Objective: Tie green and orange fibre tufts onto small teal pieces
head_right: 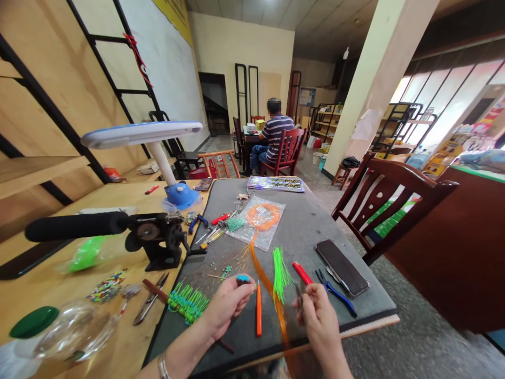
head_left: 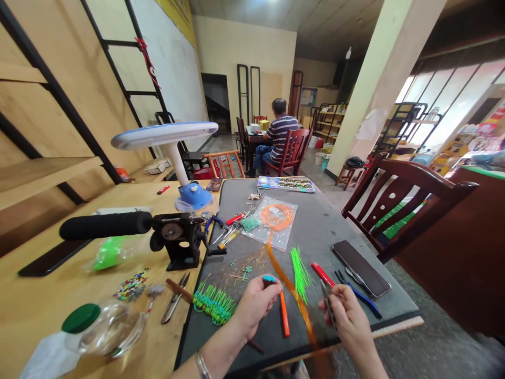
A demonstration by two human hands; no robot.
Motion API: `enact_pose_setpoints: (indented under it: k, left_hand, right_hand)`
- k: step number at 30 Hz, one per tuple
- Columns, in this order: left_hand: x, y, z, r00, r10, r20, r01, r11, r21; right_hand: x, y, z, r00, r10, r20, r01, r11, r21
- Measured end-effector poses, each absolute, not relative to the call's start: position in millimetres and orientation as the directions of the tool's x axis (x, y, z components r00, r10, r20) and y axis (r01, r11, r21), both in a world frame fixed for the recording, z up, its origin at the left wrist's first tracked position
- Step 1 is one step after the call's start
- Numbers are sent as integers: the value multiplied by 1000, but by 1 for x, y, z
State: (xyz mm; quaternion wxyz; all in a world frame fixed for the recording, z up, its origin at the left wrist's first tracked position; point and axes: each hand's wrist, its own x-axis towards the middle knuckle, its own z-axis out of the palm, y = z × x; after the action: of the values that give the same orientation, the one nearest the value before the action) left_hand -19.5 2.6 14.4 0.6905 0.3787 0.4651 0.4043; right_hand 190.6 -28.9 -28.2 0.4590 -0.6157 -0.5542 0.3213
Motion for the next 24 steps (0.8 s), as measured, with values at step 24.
enact_pose_setpoints:
  k: [24]
  left_hand:
    - [-18, -1, 5, 242, 961, -136, -177, 181, 967]
  right_hand:
    - [128, -34, -15, -175, 968, 177, 490, 242, -838]
